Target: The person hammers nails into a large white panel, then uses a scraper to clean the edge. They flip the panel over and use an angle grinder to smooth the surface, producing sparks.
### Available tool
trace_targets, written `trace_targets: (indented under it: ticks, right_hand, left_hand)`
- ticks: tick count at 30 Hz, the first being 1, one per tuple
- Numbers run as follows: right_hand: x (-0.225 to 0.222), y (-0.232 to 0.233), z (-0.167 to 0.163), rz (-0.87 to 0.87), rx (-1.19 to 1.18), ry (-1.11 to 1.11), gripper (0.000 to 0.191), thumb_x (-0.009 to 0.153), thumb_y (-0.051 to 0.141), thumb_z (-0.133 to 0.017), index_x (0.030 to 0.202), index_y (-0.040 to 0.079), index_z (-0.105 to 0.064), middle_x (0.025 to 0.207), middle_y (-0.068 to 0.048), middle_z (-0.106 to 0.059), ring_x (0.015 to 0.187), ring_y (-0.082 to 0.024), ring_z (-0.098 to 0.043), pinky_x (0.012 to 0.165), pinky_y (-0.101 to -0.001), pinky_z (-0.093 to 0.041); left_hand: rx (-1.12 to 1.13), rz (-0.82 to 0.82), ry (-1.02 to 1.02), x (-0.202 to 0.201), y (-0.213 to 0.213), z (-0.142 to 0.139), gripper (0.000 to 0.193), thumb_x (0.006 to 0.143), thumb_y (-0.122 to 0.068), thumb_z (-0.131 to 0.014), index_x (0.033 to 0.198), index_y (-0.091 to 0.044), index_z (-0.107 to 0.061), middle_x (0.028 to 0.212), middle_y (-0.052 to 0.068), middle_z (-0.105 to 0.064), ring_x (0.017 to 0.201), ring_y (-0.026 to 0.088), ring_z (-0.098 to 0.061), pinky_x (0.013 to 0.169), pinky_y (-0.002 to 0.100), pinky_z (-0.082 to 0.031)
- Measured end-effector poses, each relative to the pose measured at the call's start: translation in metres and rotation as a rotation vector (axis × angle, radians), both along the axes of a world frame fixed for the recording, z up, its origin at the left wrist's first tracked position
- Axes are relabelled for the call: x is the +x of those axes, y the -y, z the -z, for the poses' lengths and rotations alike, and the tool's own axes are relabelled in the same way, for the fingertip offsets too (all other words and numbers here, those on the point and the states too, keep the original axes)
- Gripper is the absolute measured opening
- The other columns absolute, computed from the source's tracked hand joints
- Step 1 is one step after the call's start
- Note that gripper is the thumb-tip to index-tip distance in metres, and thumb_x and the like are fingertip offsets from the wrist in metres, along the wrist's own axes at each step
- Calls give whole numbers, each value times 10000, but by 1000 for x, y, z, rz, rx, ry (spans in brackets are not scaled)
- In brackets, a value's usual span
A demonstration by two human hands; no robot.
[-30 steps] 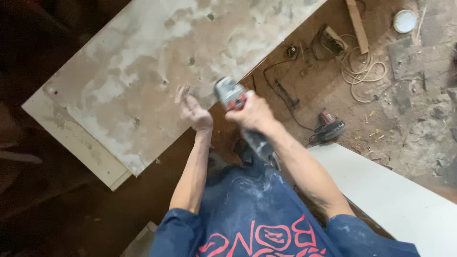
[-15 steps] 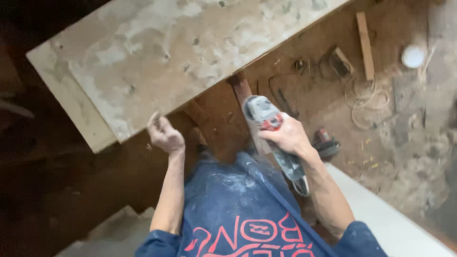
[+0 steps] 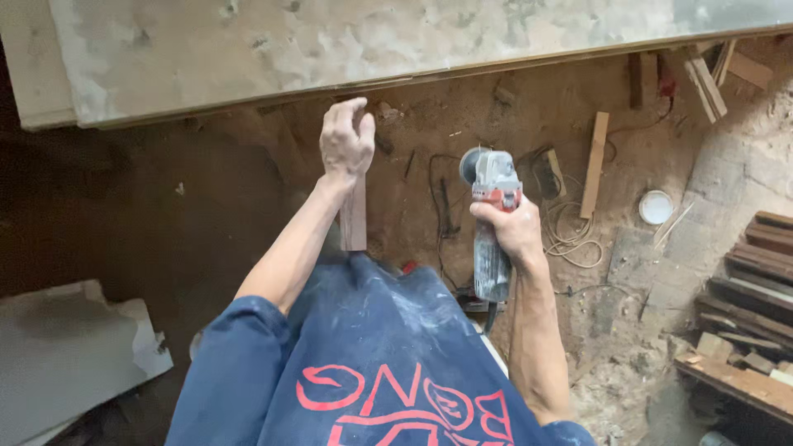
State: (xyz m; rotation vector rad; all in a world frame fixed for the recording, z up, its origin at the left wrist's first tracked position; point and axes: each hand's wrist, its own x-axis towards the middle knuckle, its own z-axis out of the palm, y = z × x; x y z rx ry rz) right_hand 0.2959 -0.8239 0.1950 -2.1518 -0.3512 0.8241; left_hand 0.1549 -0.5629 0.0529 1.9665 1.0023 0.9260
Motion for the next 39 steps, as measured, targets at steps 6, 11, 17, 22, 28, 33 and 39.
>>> trace_targets:
  ticks: [6, 11, 17, 22, 28, 33, 39]
  right_hand:
    - [57, -49, -6, -70, -17, 91, 351, 739, 225, -836, 1033, 59, -740, 890, -5, -738, 768, -93, -678, 699, -276, -562]
    - [104, -96, -1, -113, 34, 138, 372, 741, 251, -846, 1042, 62, -738, 903, -5, -747, 776, -92, -690, 714, -269, -574]
    - [135, -140, 8, -135, -111, 81, 383, 727, 278, -847, 1027, 74, -723, 867, -13, -742, 723, -93, -693, 688, -273, -580]
    - [148, -134, 12, -138, -88, 99, 406, 712, 275, -865, 1028, 62, -724, 904, -10, -749, 752, -86, -686, 704, -275, -571]
    - [162, -126, 2, -131, -176, 0, 503, 696, 315, -847, 1094, 64, -667, 946, -12, -736, 792, -107, -704, 706, -290, -597]
    - [168, -142, 6, -358, -224, 69, 541, 718, 351, -868, 1101, 28, -664, 929, -50, -748, 816, -135, -707, 761, -300, -571]
    - [175, -143, 9, -351, -264, -8, 548, 696, 358, -838, 1091, 23, -660, 907, -67, -747, 754, -155, -712, 719, -316, -584]
  left_hand:
    - [87, -60, -7, 38, -18, -18, 266, 936, -162, -657, 1167, -31, -677, 1159, 189, -700, 1084, 361, -653, 955, 448, -539]
    - [47, -49, -87, 82, -40, -9, 274, 968, -137, -614, 1215, -20, -634, 1218, 199, -678, 1109, 345, -653, 1003, 464, -530]
    - [226, -172, -269, 114, -76, 17, 356, 962, -133, -601, 1307, -43, -586, 1432, 238, -539, 1400, 397, -458, 1217, 545, -336]
    - [210, -155, -393, 106, -66, 40, 432, 1043, -171, -593, 1440, -29, -495, 1571, 210, -386, 1505, 407, -312, 1263, 560, -249]
    - [237, -177, -467, 107, -59, 54, 461, 1074, -236, -565, 1479, -38, -468, 1612, 221, -354, 1526, 398, -304, 1282, 562, -237]
    - [188, -151, -487, 102, -60, 55, 430, 1104, -243, -559, 1482, -61, -466, 1599, 202, -379, 1525, 394, -320, 1297, 545, -232]
    - [236, -181, -478, 104, -62, 49, 516, 1029, -215, -593, 1494, -41, -452, 1591, 211, -379, 1508, 412, -338, 1273, 560, -241]
